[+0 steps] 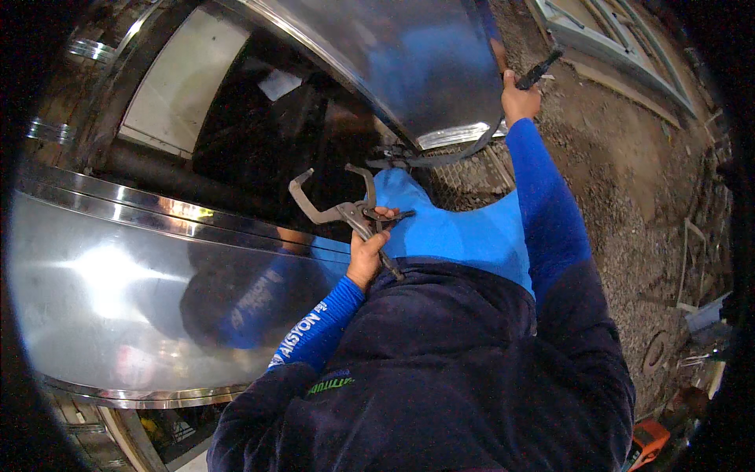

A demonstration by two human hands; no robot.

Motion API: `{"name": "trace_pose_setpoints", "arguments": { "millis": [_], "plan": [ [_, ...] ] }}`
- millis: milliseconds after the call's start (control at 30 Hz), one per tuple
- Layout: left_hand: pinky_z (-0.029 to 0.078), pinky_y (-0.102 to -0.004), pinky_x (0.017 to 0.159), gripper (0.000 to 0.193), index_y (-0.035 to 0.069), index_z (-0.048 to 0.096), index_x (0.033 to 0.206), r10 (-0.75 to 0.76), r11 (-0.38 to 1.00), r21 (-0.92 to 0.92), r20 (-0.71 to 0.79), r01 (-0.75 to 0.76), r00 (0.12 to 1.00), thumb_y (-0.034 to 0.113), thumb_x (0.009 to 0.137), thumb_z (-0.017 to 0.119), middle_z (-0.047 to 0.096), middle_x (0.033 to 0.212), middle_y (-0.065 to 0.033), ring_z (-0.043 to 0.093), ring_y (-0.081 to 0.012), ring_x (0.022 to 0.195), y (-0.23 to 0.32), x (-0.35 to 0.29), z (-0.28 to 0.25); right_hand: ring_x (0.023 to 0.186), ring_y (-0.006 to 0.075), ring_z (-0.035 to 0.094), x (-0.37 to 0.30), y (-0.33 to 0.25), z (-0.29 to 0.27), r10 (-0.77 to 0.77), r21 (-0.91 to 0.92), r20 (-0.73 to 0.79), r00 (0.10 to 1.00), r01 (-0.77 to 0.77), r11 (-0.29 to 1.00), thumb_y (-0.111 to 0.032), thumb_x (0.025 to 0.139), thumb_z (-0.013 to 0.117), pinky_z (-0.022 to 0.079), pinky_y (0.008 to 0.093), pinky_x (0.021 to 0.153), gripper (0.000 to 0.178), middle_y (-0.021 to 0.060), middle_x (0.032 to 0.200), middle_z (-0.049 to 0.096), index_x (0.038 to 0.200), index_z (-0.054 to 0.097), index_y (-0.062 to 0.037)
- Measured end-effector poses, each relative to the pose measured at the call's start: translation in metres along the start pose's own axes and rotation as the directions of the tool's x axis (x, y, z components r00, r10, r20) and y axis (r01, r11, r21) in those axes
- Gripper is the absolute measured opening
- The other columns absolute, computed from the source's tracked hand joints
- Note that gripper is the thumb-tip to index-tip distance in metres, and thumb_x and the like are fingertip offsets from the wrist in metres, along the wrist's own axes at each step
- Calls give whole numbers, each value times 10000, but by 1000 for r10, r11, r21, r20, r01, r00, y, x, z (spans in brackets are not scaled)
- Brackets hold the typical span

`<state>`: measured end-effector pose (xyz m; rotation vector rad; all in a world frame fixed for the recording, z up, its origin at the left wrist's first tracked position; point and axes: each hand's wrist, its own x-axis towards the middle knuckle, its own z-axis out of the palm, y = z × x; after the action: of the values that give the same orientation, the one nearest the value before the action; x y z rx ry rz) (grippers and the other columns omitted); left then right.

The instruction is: The person uses a welding torch to join metal frame pieces together. They hold the frame with one hand and apply the torch with the other, creating welds along the seams. The person repositions the frame and continues welding different sections.

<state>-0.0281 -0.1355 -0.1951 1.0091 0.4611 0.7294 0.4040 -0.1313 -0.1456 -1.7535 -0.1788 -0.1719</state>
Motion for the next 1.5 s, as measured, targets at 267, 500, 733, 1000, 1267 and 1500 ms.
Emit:
{"name": "trace_pose_setpoints", "arguments": {
  "millis": [267,500,733,1000,1267,1500],
  "plan": [
    [348,-433,1151,543,-33,514,1269,-23,988,155,22,20,999,-86,729,489,615,1248,-154,525,-323,1309,6,3,7,803,294,693,-14,14,-14,-29,8,-34,999,29,1000,-360,815,822,518,419,777,362,128,865,733,917,735,-24],
    [359,-460,1157,544,-41,505,1296,-70,997,14,23,69,997,-101,756,469,612,1263,-163,507,-343,1335,9,3,6,789,230,657,-32,23,-23,-19,209,-18,1000,22,978,-344,826,822,505,372,774,363,94,861,717,927,728,-8],
    [351,-458,1166,564,-49,489,1326,-81,996,40,47,79,996,-107,766,463,599,1295,-171,503,-334,1341,10,4,5,859,175,624,-65,11,-41,-80,371,-51,995,93,924,-221,885,776,490,345,819,271,68,931,688,1003,673,-1],
    [351,-505,1168,591,-69,462,1339,-67,997,32,35,66,997,-82,748,467,562,1322,-186,482,-357,1346,8,5,7,702,154,627,-109,13,-58,114,681,78,990,-136,719,-200,915,743,516,289,611,233,66,932,676,1058,667,-33],
    [337,-538,1171,592,-67,461,1332,-62,997,45,52,59,997,-63,740,456,561,1311,-188,486,-357,1342,5,5,12,558,163,611,18,77,-165,196,176,29,980,-198,964,-154,849,790,505,317,496,258,58,793,679,1024,661,-15],
    [404,-543,1115,567,-53,483,1308,-146,982,111,-59,152,987,-71,742,448,572,1303,-189,519,-339,1298,24,15,30,913,314,702,123,114,-335,-284,-514,-65,956,212,831,-289,901,693,533,407,787,387,157,999,727,1244,660,-112]
  ]
}}
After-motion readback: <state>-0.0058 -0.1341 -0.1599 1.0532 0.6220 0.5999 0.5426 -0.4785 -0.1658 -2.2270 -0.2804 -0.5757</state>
